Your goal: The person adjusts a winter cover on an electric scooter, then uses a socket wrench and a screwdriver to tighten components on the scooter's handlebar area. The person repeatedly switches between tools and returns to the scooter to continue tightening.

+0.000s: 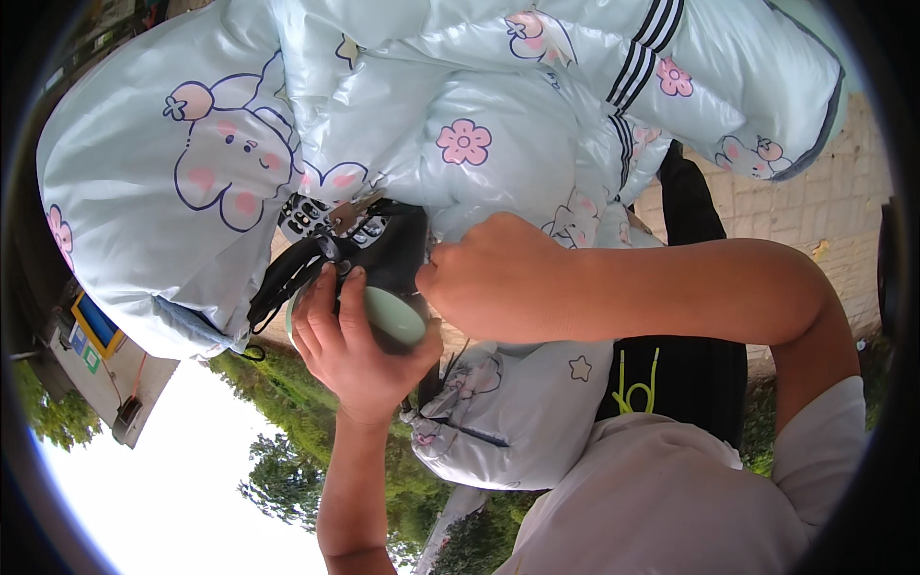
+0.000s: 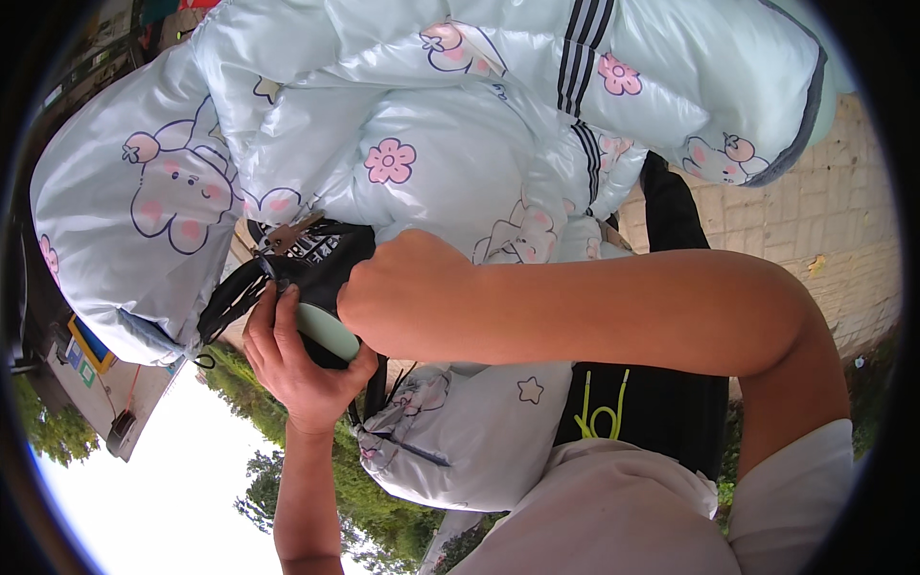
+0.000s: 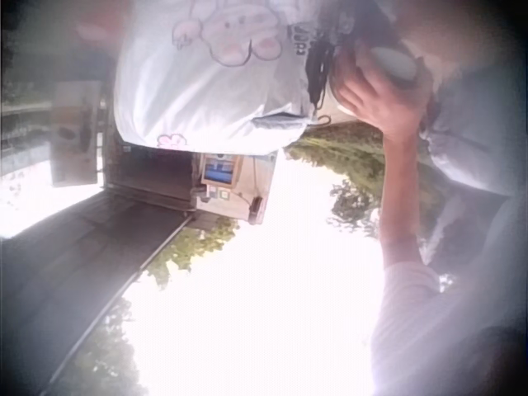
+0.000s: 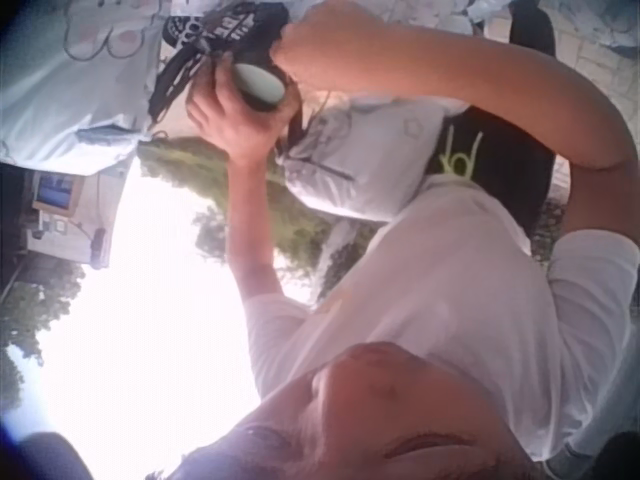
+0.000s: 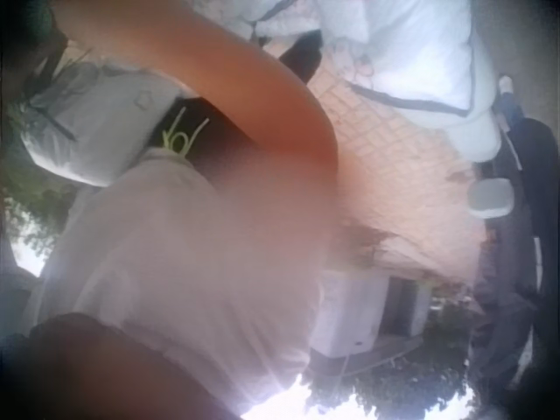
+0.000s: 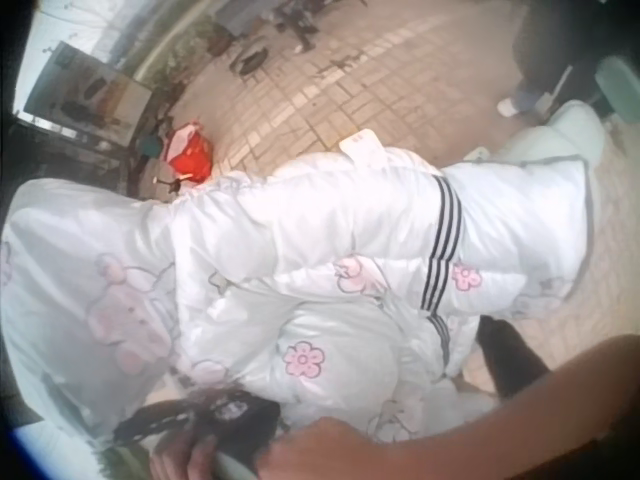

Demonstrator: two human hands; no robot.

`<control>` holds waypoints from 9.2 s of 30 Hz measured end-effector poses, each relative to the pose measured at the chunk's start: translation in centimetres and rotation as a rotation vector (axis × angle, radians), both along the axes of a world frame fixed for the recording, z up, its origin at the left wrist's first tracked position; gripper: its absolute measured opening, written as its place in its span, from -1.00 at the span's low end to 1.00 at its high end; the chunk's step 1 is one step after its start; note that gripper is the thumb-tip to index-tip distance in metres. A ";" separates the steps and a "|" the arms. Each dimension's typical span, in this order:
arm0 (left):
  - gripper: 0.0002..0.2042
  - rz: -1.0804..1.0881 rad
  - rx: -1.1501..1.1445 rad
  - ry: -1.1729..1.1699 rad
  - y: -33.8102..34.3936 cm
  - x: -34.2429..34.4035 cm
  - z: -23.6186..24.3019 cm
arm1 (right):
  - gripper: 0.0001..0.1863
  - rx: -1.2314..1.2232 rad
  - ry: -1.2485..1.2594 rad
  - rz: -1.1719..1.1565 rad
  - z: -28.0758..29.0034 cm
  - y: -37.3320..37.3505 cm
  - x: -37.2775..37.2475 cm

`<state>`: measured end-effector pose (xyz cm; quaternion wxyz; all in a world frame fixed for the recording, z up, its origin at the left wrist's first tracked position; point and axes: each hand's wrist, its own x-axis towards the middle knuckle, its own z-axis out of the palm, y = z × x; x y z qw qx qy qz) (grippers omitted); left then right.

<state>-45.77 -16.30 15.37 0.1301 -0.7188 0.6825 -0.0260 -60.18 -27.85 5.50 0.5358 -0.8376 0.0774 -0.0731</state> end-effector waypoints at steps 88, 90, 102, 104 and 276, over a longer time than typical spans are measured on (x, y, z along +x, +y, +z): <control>-0.31 0.043 -0.113 0.195 0.7 0.6 1.0 | -0.62 0.217 -0.108 -0.084 -0.8 0.1 3.6; -0.31 0.043 -0.125 0.212 0.8 0.6 1.0 | -0.60 0.239 -0.167 -0.093 -0.9 0.2 3.7; -0.42 0.039 -0.214 0.209 0.9 0.4 1.2 | -0.61 0.327 0.007 -0.043 0.1 1.0 2.2; -0.41 0.065 -0.215 0.227 0.9 0.3 1.2 | -0.61 0.309 -0.049 -0.088 -0.7 1.5 2.5; -0.60 2.377 -0.267 1.416 84.0 0.9 -14.4 | -0.50 -0.049 1.533 0.004 -15.0 41.3 -17.2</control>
